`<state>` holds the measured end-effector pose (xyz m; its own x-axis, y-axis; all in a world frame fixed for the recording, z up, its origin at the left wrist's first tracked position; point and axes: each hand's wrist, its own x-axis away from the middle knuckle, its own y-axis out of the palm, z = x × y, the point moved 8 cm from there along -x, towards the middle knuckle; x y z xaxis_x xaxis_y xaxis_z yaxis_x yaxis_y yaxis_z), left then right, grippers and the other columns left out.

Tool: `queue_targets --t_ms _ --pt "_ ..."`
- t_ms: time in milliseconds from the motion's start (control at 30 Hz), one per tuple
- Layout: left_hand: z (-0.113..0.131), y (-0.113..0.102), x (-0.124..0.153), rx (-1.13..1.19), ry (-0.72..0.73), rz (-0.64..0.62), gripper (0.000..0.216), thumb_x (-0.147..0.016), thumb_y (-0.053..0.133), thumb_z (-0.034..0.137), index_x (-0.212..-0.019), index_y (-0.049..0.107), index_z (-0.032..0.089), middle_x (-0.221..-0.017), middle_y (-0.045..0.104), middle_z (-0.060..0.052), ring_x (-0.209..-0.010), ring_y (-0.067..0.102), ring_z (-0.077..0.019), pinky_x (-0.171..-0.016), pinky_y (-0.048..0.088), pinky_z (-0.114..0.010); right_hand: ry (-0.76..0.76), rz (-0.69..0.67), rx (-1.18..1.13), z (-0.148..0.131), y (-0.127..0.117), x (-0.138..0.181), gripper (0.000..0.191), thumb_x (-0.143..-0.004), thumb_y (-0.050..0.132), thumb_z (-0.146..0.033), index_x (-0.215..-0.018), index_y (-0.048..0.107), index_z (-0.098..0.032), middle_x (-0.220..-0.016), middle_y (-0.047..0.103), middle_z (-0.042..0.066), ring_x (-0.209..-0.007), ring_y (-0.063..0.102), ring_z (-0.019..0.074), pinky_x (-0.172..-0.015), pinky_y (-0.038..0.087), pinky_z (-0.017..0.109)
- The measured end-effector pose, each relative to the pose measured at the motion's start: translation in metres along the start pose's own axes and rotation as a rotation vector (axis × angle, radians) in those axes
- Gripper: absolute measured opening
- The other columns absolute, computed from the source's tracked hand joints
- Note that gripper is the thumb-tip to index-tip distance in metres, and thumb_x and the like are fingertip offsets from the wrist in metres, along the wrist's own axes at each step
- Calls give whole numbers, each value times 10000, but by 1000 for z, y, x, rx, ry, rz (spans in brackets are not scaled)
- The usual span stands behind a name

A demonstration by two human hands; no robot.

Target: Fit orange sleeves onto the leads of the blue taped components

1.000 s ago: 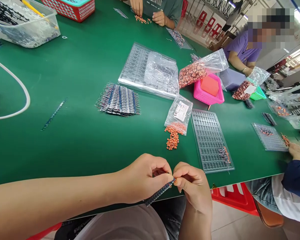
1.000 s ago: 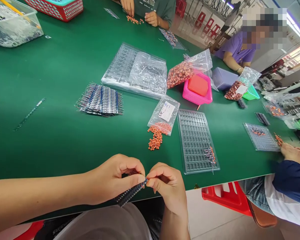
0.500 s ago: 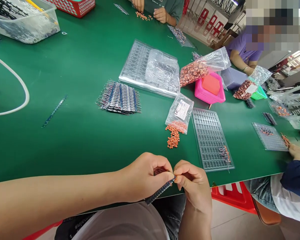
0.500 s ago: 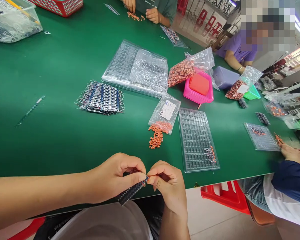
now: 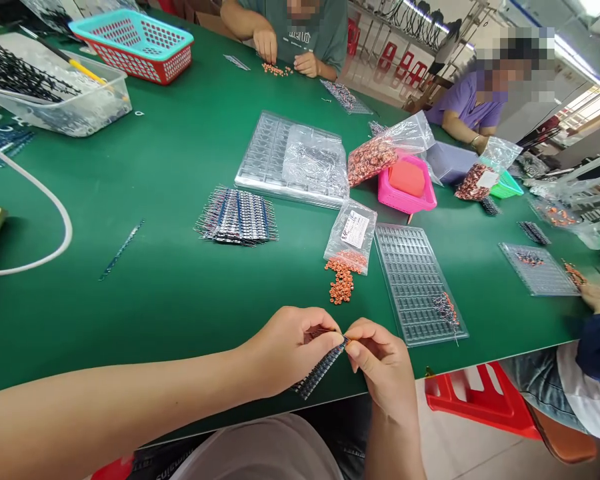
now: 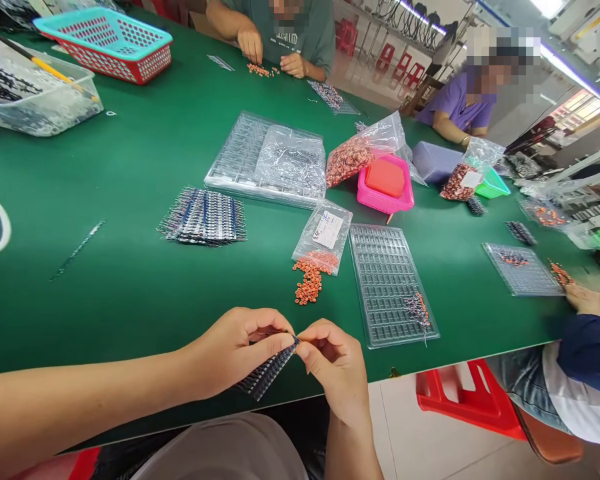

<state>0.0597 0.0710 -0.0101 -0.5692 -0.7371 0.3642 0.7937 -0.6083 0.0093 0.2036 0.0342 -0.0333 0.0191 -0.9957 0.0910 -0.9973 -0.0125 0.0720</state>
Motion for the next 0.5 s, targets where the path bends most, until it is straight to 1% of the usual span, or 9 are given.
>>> queue_targets --t_ms 67,167,233,367,500 --pt "-1 1 1 19 -10 -9 196 -846 611 330 -822 688 151 -650 571 37 -614 485 -123 -583 389 -241 7 26 21 1 -1 1 95 -848 759 -310 -878 753 -220 -752 591 -5 -572 485 91 -489 411 217" --pt "-3 4 2 136 -16 -54 192 -818 656 305 -921 688 146 -821 688 -10 -758 607 -154 -732 470 -266 14 54 15 4 -5 2 90 -857 748 -313 -872 746 -224 -746 592 -12 -552 477 85 -486 403 219" --pt "-6 5 0 194 -27 -66 199 -801 674 286 -940 683 143 -875 708 -26 -814 629 -166 -784 478 -279 14 64 -3 6 -7 2 85 -859 746 -309 -877 744 -226 -743 589 -16 -542 471 81 -489 401 220" --pt "-9 4 -2 210 -45 -47 138 -797 671 268 -847 679 140 -739 638 15 -703 559 -136 -691 431 -258 11 83 -21 9 -9 2 78 -858 750 -298 -881 741 -224 -738 577 -20 -538 469 73 -497 395 217" --pt "-7 4 -1 197 -30 -49 164 -816 651 294 -839 674 133 -712 587 24 -675 499 -128 -652 392 -254 20 71 -28 8 -8 2 91 -867 741 -306 -895 741 -219 -745 570 -17 -545 473 75 -506 394 219"
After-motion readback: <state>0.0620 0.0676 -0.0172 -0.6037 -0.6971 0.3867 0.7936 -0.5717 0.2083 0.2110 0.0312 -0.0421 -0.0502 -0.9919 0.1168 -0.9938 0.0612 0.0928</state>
